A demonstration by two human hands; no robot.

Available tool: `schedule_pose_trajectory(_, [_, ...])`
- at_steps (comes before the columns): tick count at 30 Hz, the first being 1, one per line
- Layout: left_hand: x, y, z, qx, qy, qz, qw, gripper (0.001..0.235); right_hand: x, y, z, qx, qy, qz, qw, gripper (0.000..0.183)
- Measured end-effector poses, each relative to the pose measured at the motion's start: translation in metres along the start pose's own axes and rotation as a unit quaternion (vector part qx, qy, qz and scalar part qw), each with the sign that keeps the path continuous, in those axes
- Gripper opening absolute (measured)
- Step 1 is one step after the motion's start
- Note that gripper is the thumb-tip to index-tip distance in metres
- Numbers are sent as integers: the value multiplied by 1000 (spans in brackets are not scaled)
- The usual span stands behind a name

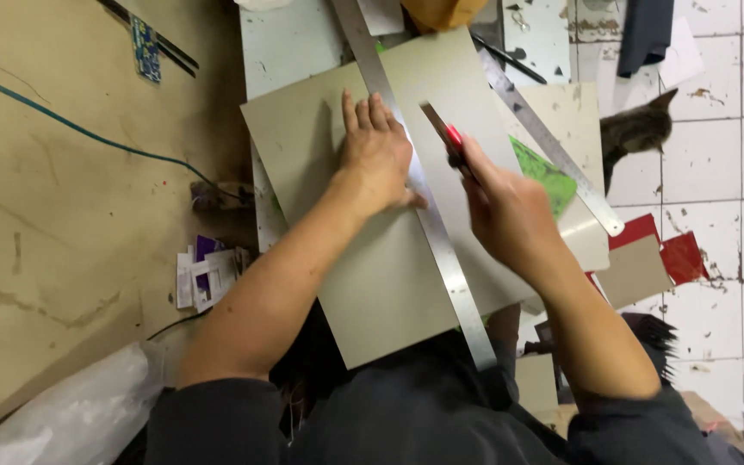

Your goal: Cutting a piece of material using a utility knife and a metal ruler

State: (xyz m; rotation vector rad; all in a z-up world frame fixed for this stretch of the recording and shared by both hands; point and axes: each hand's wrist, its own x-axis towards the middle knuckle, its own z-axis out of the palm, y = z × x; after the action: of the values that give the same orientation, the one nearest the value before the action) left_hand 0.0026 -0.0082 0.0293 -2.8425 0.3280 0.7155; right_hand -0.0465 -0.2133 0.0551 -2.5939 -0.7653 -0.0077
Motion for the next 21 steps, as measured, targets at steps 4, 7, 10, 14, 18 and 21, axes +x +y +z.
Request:
schedule_pose_trajectory(4, [-4,1,2,-49,74,1,996,151,73,-1,30,58,40,-10,997,55])
schedule_pose_trajectory(7, [8,2,10,-3,32,-3,999,151,106,8,47,50,-3,-12,999,62])
schedule_pose_trajectory(10, [10,2,15,27,34,-4,999,149,123,7,47,56,-39,-1,998,64])
schedule_pose_trajectory(14, [10,2,17,23,57,-2,998,148,130,3,41,88,-72,-10,993,58])
schedule_pose_trajectory(18, [13,1,14,18,39,6,999,151,138,0,35,42,-110,-8,993,61])
schedule_pose_trajectory(21, [15,1,21,6,32,14,999,143,123,-2,32,14,-126,-9,992,43])
